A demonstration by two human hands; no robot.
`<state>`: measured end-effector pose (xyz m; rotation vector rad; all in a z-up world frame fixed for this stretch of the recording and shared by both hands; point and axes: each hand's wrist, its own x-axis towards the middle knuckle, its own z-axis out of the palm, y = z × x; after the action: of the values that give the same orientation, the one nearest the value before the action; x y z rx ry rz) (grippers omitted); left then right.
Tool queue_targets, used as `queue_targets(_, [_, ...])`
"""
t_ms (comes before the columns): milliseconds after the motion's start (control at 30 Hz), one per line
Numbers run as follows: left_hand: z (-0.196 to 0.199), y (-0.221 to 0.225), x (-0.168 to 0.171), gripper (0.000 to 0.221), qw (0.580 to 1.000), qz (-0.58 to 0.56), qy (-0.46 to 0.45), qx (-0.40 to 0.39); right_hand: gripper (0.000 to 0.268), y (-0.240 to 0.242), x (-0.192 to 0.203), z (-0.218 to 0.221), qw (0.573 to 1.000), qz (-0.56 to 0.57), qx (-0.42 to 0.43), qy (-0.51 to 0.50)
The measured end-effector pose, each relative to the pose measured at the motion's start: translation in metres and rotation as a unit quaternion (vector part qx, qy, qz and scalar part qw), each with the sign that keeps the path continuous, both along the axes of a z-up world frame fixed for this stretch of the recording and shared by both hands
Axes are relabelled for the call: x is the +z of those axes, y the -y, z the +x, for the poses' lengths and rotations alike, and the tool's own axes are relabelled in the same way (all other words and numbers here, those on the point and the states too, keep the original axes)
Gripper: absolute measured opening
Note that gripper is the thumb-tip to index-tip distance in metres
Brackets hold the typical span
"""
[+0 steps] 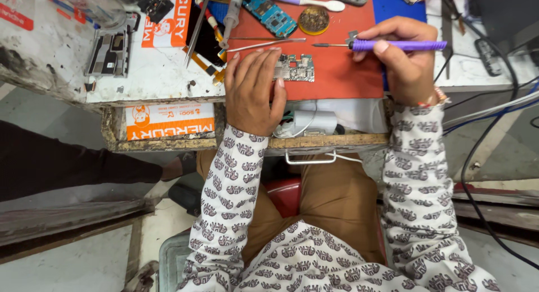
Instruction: The person uses a soldering iron to apply heat to components on a mobile phone motherboard held on a work mat. They use tweezers to move small parts and a syringe to apply paste to the circuit board.
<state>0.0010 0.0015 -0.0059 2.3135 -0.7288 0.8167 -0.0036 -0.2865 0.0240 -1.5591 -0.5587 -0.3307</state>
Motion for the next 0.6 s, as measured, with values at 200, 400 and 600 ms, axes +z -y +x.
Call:
queue_targets(200, [0.001, 0.001, -0.003, 0.047, 1.000, -0.003, -0.002, 0.000, 0.018, 0.012, 0.005, 0.012, 0.989, -0.129, 0.035, -0.064])
queue_targets(400, [0.002, -0.001, -0.002, 0.044, 1.000, -0.004, -0.006, -0.007, 0.017, 0.031, 0.014, 0.015, 0.980, -0.154, 0.080, -0.097])
queue_targets(600, [0.001, -0.001, -0.002, 0.043, 1.000, -0.003, -0.005, 0.006, 0.027, 0.039, 0.029, 0.016, 0.959, -0.268, 0.080, -0.046])
